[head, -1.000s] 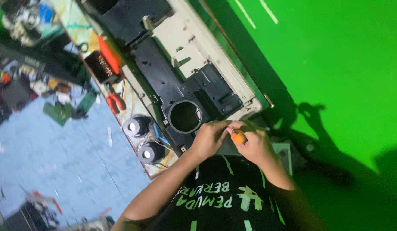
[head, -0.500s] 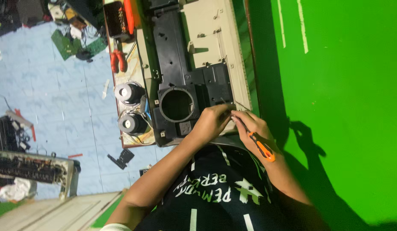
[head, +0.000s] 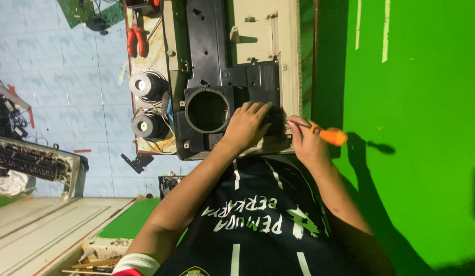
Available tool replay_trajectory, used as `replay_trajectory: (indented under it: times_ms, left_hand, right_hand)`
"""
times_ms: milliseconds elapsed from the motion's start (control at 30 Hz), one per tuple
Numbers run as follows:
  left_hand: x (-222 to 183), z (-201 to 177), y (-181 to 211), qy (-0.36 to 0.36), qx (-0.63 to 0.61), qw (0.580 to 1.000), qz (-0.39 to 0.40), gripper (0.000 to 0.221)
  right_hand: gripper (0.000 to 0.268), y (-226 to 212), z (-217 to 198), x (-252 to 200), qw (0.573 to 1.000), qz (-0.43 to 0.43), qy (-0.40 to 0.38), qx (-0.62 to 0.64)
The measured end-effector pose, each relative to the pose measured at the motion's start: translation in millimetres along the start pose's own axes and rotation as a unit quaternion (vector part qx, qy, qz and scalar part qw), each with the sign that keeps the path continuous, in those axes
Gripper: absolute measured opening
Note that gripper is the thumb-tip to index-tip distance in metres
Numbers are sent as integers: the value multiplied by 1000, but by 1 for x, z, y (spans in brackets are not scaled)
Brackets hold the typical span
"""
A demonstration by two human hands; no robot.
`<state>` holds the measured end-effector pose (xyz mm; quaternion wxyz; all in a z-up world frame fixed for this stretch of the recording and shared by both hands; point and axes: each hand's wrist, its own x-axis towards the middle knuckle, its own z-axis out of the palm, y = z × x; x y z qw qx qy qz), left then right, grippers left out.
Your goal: The person unscrews and removes components from an electronic device housing using a screwdriver, handling small screws and internal parts.
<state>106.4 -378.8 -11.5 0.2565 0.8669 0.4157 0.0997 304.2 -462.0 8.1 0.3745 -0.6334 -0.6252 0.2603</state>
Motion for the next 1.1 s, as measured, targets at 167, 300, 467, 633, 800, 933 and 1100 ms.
replay_trajectory:
  times_ms: [167, 300, 467, 633, 800, 933, 1100]
  left_hand:
    - [0, 23, -7, 30, 47, 997, 56, 64]
    - [4, 30, -10, 24, 41, 998, 29, 60]
    - [6, 29, -9, 9, 42, 999, 8, 52]
    - [8, 25, -7, 13, 38, 999, 10, 54]
    - [8, 26, -8, 14, 42, 999, 9, 53]
    - [8, 30, -9, 16, 40, 999, 3, 51]
    - [14, 25, -4, 7, 24, 1000, -15, 47]
  right_hand:
    - [14, 16, 3, 4, 1000, 2, -20, -24]
    - [14, 26, 12, 7, 998, 6, -40, -52]
    - [15, 34, 20, 8, 998, -16, -41, -48]
    - [11, 31, 21, 13, 994, -33, -44, -93]
    - [12, 26, 16, 13, 993, -38, -49, -98]
    - [15, 28, 15, 12, 994, -14, -50, -101]
    - [10, 36, 20, 15, 994, -38, -52, -93]
